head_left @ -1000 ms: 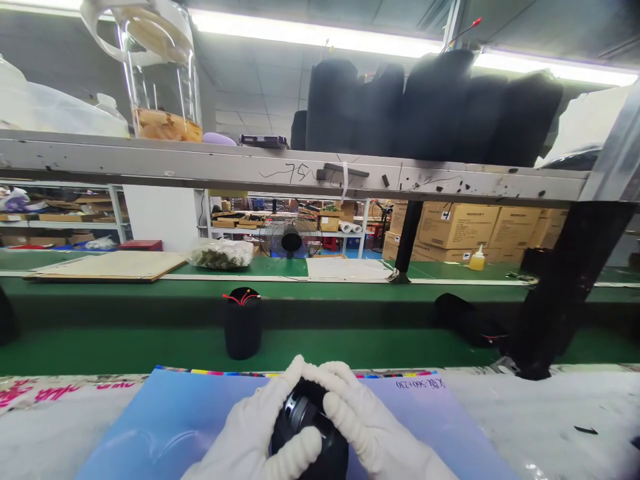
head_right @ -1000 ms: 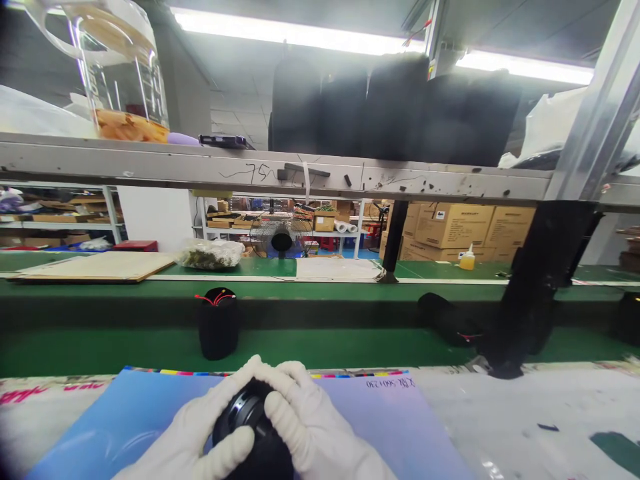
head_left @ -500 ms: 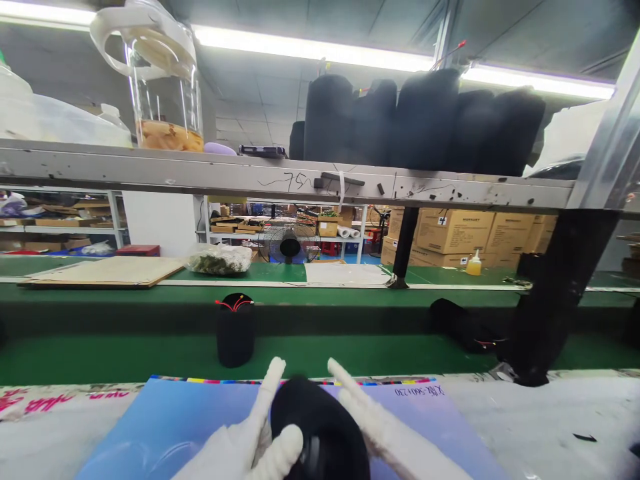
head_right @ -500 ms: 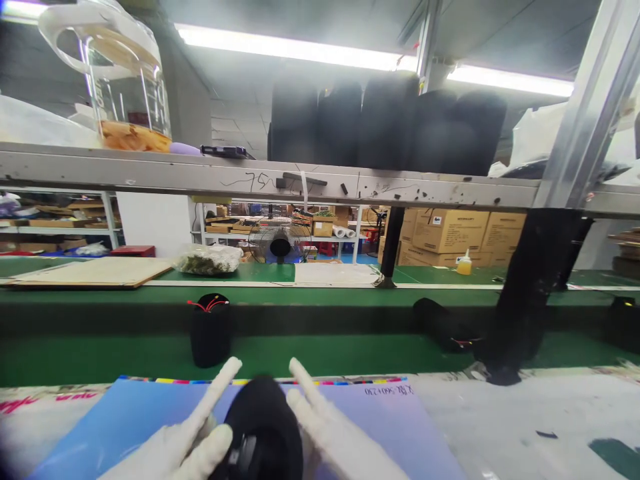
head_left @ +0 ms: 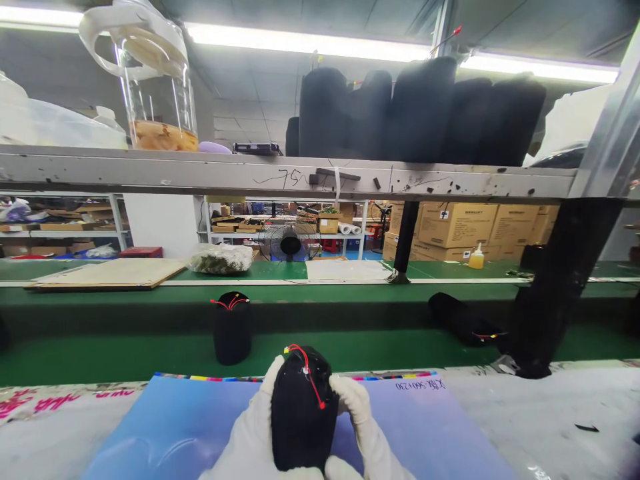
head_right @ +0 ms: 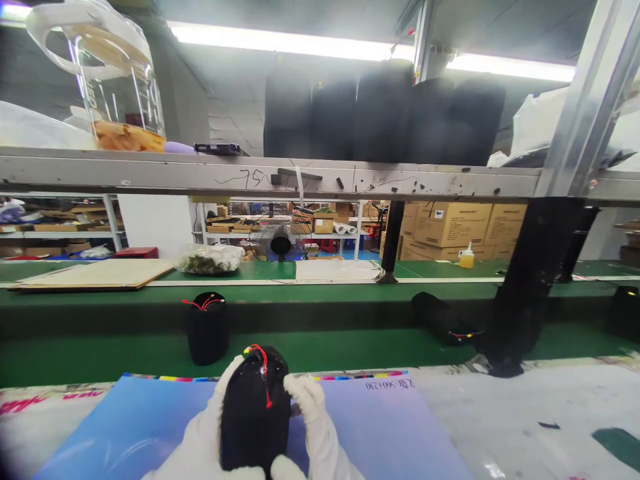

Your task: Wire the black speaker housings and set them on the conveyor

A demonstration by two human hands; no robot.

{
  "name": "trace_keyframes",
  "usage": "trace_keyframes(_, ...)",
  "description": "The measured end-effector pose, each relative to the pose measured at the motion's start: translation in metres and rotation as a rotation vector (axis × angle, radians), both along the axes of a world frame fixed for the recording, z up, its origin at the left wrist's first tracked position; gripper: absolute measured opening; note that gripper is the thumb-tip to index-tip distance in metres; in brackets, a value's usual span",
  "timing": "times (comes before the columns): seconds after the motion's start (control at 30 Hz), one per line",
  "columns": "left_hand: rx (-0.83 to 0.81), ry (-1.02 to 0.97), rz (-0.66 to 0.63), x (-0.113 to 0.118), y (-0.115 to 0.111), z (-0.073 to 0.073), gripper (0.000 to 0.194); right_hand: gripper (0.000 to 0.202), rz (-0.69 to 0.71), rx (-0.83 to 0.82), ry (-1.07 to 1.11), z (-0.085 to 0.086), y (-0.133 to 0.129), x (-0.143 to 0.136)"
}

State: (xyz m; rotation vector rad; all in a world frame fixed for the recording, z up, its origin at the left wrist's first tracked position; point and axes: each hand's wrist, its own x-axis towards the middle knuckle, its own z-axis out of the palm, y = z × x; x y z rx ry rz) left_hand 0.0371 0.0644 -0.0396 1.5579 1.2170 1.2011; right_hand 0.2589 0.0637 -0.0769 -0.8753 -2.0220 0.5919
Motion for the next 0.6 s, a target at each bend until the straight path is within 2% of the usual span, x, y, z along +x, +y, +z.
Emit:
trace_keyframes(0.07, 0.068, -0.066, -0.091, 0.0, 0.0, -0.005, 0.094, 0.059, -0.018, -0.035, 0.012, 0.012, 0.002, 0.006)
trace_keyframes(0.13, 0.106, -0.122, -0.171, 0.001, 0.001, -0.009, 0.119, 0.042, -0.056, 0.039, 0.095, 0.025, 0.007, 0.01)
trace_keyframes(0.2, 0.104, -0.14, -0.204, 0.003, 0.002, -0.011, 0.131, 0.037, -0.093, 0.132, 0.169, 0.039, 0.014, 0.011)
trace_keyframes(0.27, 0.106, -0.145, -0.218, 0.005, 0.002, -0.012, 0.132, 0.036, -0.105, 0.089, 0.136, 0.058, 0.019, 0.009)
trace_keyframes(0.33, 0.121, -0.156, -0.235, 0.006, 0.003, -0.014, 0.134, 0.037, -0.069, -0.064, 0.021, 0.083, 0.022, 0.005)
trace_keyframes(0.47, 0.168, -0.209, -0.272, 0.006, 0.005, -0.021, 0.127, 0.052, 0.271, -0.294, -0.267, 0.133, 0.024, -0.005)
trace_keyframes(0.53, 0.191, -0.211, -0.265, 0.005, 0.007, -0.024, 0.122, 0.036, 0.374, -0.369, -0.321, 0.147, 0.027, -0.012)
trace_keyframes(0.6, 0.218, -0.191, -0.242, 0.005, 0.01, -0.024, 0.118, 0.013, 0.383, -0.386, -0.206, 0.148, 0.031, -0.023)
